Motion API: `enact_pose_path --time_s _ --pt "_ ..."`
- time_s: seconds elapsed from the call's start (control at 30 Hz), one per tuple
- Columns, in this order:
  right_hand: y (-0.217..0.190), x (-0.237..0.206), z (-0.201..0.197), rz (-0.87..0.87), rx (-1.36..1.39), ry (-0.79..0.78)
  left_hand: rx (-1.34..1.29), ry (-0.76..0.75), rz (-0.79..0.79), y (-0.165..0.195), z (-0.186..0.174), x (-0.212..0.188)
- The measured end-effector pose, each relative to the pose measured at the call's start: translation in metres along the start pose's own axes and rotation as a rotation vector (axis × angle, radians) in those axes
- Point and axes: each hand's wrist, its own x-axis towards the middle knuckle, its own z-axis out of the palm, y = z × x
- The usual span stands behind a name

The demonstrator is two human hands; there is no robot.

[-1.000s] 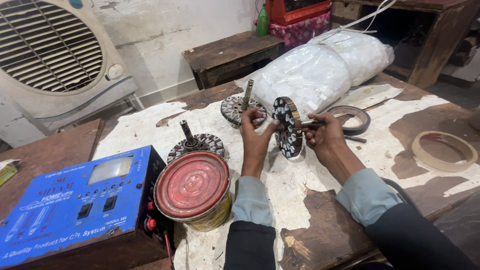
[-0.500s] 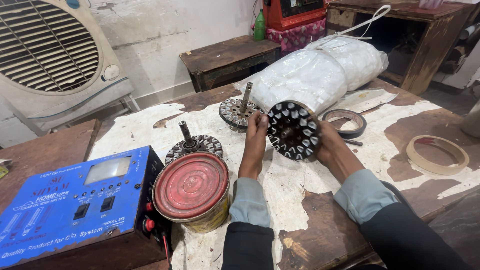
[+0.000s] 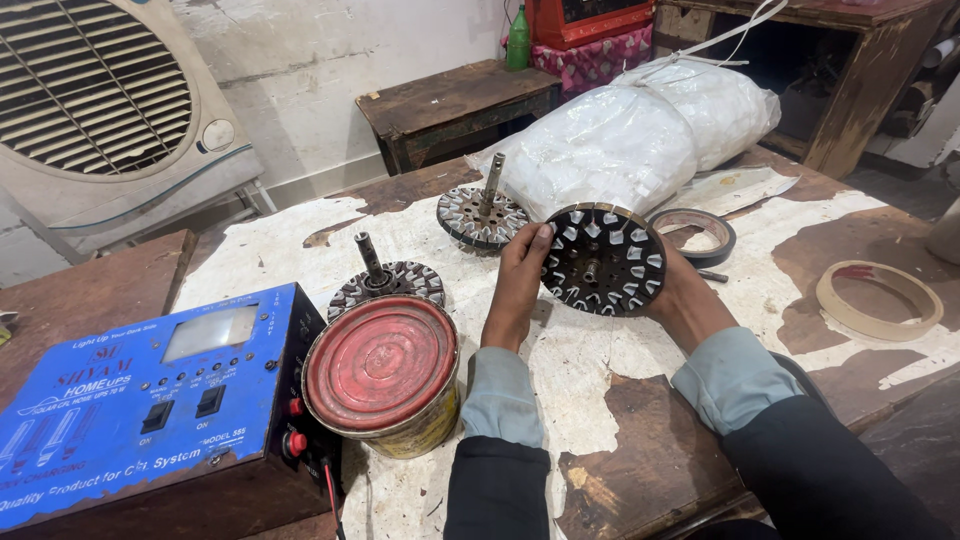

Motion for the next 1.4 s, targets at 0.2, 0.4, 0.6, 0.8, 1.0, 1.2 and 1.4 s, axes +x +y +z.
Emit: enact_pose_path --time_s 0.2,0.4,0.6,0.8,1.0,1.2,1.4 --pt "-0.004 0.005 -0.003 -0.190 -0.010 0.052 0.068 0.079 -0.087 0.008 0.002 -0.001" --pt "-0.016 -0.005 0.001 -0.630 -0.558 0.157 -0.073 0.138 -0.043 0.013 0.000 -0.005" --pt "-0.025 -0.017 0.008 -0.871 -0.607 0.036 -0.030 0.147 0.039 0.012 0.000 -0.001" --pt "-0.022 -0.019 0.012 -0.789 -0.675 -0.203 -0.083 0.115 0.086 0.009 -0.001 -0.001" --pt "-0.024 -0.021 0.013 -0.658 -0.669 -0.200 -0.125 0.095 0.066 0.014 -0.001 -0.003" --pt "-0.028 -0.023 0.013 -0.565 -0.614 -0.182 -0.101 0.101 0.033 0.019 0.001 -0.006" --pt "-0.032 -0.028 0.016 -0.469 -0.534 -0.233 -0.122 0.096 0.031 0.020 0.001 -0.006"
